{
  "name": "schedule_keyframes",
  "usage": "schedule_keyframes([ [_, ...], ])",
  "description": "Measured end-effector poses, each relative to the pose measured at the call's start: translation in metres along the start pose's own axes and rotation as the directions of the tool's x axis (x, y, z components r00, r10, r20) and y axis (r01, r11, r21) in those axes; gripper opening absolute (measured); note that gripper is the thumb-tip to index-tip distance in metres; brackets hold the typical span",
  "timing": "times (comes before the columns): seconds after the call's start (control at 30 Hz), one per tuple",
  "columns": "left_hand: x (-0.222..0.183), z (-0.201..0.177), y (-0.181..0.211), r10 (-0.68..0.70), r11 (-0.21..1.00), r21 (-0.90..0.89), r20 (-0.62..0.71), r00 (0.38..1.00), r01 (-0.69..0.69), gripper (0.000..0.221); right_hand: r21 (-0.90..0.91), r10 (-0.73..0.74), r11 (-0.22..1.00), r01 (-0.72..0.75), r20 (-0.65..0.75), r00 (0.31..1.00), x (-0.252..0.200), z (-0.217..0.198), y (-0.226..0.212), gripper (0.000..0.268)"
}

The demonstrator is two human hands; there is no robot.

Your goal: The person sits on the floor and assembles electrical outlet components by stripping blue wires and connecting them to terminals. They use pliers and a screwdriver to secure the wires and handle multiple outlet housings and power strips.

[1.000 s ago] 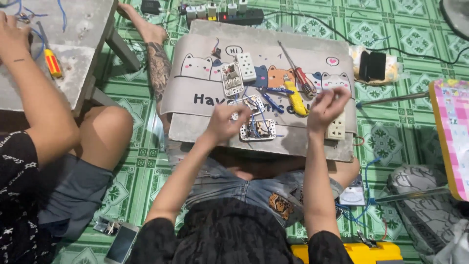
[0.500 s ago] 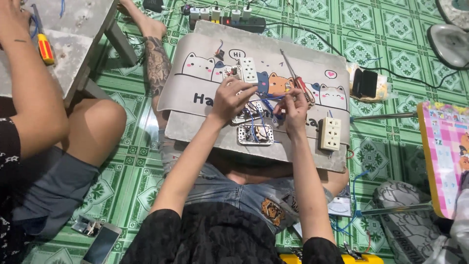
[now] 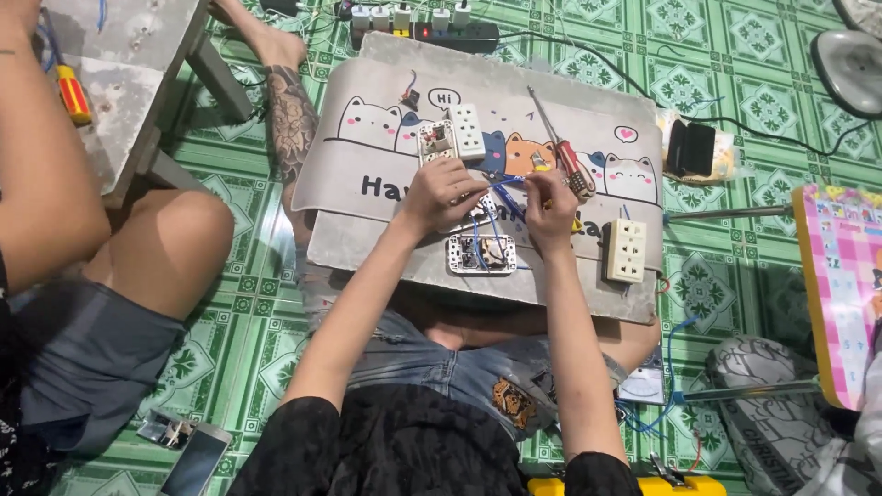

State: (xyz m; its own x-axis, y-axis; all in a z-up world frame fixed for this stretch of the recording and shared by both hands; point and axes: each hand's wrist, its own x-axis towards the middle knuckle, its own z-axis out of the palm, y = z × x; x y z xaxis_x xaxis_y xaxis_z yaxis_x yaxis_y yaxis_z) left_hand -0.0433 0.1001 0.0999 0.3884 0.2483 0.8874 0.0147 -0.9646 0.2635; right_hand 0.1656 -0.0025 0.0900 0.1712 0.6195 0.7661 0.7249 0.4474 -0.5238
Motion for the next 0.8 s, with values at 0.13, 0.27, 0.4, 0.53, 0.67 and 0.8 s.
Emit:
schedule_keyframes([
  [0.13,0.007,-0.003,0.001,0.001,0.995,0.101,-0.044,0.999,0.003,0.004,-0.085,-0.052,0.995,0.051,-0.015,0.999,-0.001,0.006,0.014,0.003],
  [0.27,0.018,-0.015,0.009,0.023,0.981,0.196,-0.191,0.981,0.015,0.016,-0.104,-0.075,0.992,0.070,-0.050,0.996,-0.001,0.009,0.011,0.003],
  [0.4,-0.020,-0.057,0.058,-0.035,0.977,0.194,-0.263,0.964,0.088,0.007,-0.254,-0.139,0.960,0.113,-0.085,0.987,-0.004,0.009,0.018,0.001],
  [0.53,-0.085,-0.061,0.071,-0.110,0.953,0.264,-0.156,0.982,0.149,0.027,-0.099,-0.073,0.993,0.065,-0.078,0.994,0.010,0.011,0.026,0.002],
  [0.67,-0.102,-0.047,0.065,-0.163,0.899,0.383,-0.158,0.974,0.212,0.023,-0.121,-0.034,0.992,0.031,-0.026,0.999,0.012,0.008,0.015,0.003],
  [0.8,-0.073,-0.062,0.077,-0.410,0.894,0.088,-0.233,0.882,0.439,0.018,-0.115,-0.019,0.993,0.014,-0.044,0.999,0.012,0.010,0.017,0.003],
])
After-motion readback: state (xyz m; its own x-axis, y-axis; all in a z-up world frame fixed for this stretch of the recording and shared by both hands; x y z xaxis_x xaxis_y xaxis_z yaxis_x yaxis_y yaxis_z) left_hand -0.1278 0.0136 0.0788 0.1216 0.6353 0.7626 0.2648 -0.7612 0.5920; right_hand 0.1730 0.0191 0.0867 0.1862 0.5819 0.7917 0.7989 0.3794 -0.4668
